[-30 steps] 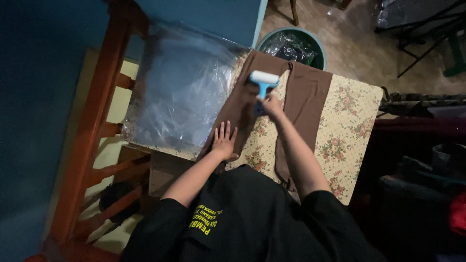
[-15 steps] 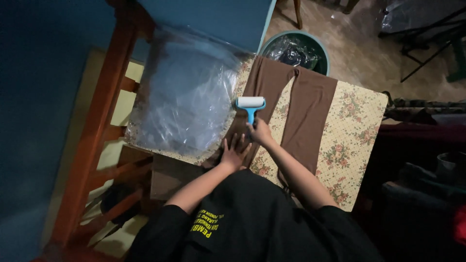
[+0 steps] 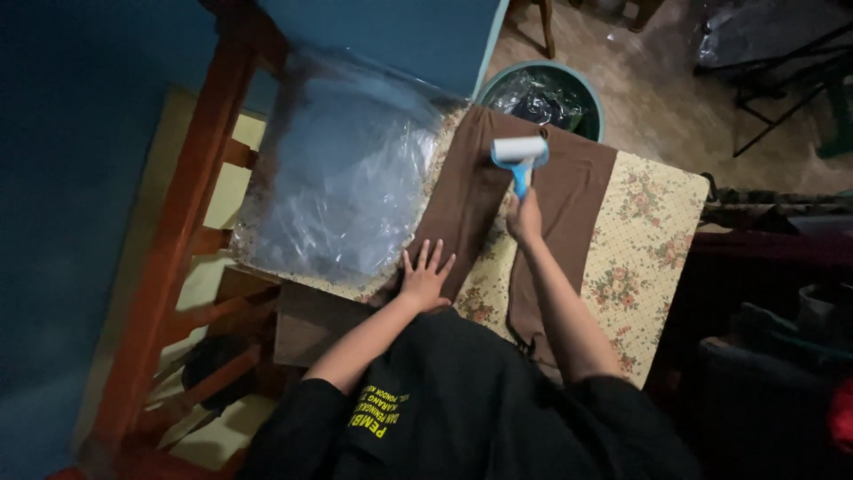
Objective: The person removes a pair of brown pants from a plastic bag and lays them on a table. They use a lint roller to remove lint from the pants, rolling it over the fabric multiple times. The pants are then folded and placed back into the plastic bag.
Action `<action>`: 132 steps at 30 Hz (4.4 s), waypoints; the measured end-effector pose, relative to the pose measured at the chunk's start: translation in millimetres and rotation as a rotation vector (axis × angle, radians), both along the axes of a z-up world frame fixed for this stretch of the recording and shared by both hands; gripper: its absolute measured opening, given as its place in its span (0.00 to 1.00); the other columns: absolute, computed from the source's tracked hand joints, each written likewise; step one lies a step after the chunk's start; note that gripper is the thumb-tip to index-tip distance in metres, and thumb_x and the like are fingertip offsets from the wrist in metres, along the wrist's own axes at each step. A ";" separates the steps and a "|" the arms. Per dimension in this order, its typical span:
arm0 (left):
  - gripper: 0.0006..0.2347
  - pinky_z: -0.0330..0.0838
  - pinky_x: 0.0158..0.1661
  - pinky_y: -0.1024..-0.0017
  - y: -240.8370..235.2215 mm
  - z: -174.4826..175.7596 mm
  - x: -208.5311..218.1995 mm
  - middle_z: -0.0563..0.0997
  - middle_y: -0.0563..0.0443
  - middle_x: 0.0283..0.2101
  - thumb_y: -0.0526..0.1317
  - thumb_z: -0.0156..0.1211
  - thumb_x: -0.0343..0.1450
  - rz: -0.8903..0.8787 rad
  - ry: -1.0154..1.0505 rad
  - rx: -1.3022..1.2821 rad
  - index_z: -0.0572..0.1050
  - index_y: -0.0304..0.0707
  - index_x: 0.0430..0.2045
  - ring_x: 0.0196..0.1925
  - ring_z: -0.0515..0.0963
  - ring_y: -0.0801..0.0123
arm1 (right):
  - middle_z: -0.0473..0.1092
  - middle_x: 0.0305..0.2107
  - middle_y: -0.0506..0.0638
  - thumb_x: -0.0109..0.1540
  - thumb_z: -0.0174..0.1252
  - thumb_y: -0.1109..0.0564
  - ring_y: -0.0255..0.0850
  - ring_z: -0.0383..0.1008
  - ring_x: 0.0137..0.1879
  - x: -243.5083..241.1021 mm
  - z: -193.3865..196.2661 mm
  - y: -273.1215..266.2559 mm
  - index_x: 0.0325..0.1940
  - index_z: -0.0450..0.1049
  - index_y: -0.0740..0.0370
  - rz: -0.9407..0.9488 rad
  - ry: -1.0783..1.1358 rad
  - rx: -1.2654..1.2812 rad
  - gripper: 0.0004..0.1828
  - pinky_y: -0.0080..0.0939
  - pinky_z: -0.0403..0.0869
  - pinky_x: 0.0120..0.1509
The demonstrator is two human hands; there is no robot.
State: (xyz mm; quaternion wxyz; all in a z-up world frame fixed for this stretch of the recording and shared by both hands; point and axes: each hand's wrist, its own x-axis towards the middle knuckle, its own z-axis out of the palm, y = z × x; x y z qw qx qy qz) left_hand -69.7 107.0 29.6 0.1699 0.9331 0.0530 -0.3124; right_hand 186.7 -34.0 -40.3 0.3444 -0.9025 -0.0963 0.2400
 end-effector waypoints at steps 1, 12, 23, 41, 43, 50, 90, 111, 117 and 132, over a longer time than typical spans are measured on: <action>0.46 0.31 0.65 0.19 0.2 -1.4 2.2 0.28 0.39 0.79 0.57 0.67 0.67 0.002 0.012 0.009 0.43 0.52 0.77 0.79 0.27 0.35 | 0.70 0.52 0.73 0.73 0.47 0.50 0.71 0.70 0.61 -22.3 14.0 -24.1 0.68 0.60 0.64 -0.074 -0.004 0.024 0.22 0.74 0.71 0.61; 0.38 0.46 0.67 0.29 3.6 -25.6 39.8 0.44 0.29 0.78 0.54 0.68 0.67 0.043 -0.131 0.081 0.59 0.42 0.72 0.79 0.42 0.33 | 0.64 0.51 0.64 0.67 0.63 0.48 0.67 0.66 0.62 -130.2 -34.5 -224.4 0.55 0.72 0.63 -0.147 -0.629 -0.048 0.19 0.60 0.63 0.72; 0.33 0.40 0.71 0.35 6.9 -20.7 83.2 0.39 0.36 0.80 0.52 0.55 0.76 0.081 -0.106 0.045 0.52 0.45 0.75 0.80 0.37 0.37 | 0.70 0.33 0.63 0.62 0.67 0.48 0.65 0.76 0.43 -86.0 -61.8 -207.9 0.44 0.76 0.64 -0.268 -0.279 -0.028 0.17 0.60 0.74 0.49; 0.33 0.35 0.72 0.34 27.9 -26.6 187.4 0.35 0.41 0.80 0.54 0.54 0.75 0.113 -0.040 0.080 0.51 0.50 0.76 0.80 0.34 0.40 | 0.75 0.33 0.65 0.59 0.70 0.45 0.66 0.77 0.49 -8.1 -48.8 -152.8 0.48 0.82 0.59 -0.293 -0.191 -0.065 0.20 0.62 0.75 0.52; 0.33 0.35 0.72 0.35 32.8 -38.0 193.9 0.35 0.42 0.80 0.53 0.54 0.75 0.102 -0.044 0.079 0.50 0.51 0.76 0.80 0.34 0.41 | 0.76 0.34 0.66 0.59 0.72 0.44 0.65 0.78 0.49 8.0 -49.2 -147.0 0.49 0.82 0.59 -0.321 -0.184 -0.015 0.21 0.61 0.76 0.51; 0.34 0.40 0.73 0.38 37.0 -16.9 180.5 0.41 0.35 0.79 0.49 0.58 0.73 0.071 -0.146 0.062 0.51 0.44 0.76 0.80 0.38 0.39 | 0.78 0.33 0.63 0.63 0.70 0.48 0.55 0.81 0.45 66.8 -69.3 -146.1 0.47 0.82 0.59 -0.494 -0.204 0.228 0.15 0.54 0.77 0.47; 0.12 0.75 0.51 0.50 17.9 -87.1 -69.5 0.74 0.34 0.57 0.39 0.59 0.62 0.036 -0.625 0.171 0.74 0.36 0.37 0.63 0.75 0.42 | 0.67 0.49 0.71 0.60 0.70 0.43 0.69 0.72 0.54 -171.4 6.5 -209.7 0.66 0.63 0.67 -0.477 -0.537 -0.369 0.40 0.69 0.73 0.55; 0.10 0.75 0.53 0.54 3.7 -58.4 -97.5 0.76 0.39 0.50 0.36 0.62 0.65 -0.038 -0.474 -0.006 0.76 0.34 0.38 0.58 0.77 0.45 | 0.64 0.55 0.71 0.66 0.62 0.46 0.68 0.76 0.54 -227.7 23.7 -248.5 0.72 0.54 0.65 -0.450 -0.228 -0.478 0.38 0.68 0.77 0.52; 0.03 0.73 0.42 0.56 9.0 -75.5 -95.4 0.73 0.49 0.34 0.35 0.52 0.65 0.276 -0.503 0.036 0.72 0.42 0.27 0.41 0.77 0.53 | 0.68 0.49 0.63 0.64 0.63 0.52 0.62 0.74 0.55 -205.1 21.1 -246.5 0.63 0.64 0.64 -0.371 -0.323 -0.412 0.28 0.60 0.77 0.55; 0.28 0.65 0.62 0.46 25.8 -41.8 -128.1 0.68 0.35 0.63 0.49 0.63 0.70 0.807 -0.274 0.071 0.64 0.37 0.62 0.65 0.70 0.42 | 0.79 0.43 0.60 0.63 0.64 0.41 0.56 0.79 0.54 -190.8 15.8 -81.5 0.60 0.72 0.61 0.241 0.081 0.023 0.28 0.58 0.75 0.59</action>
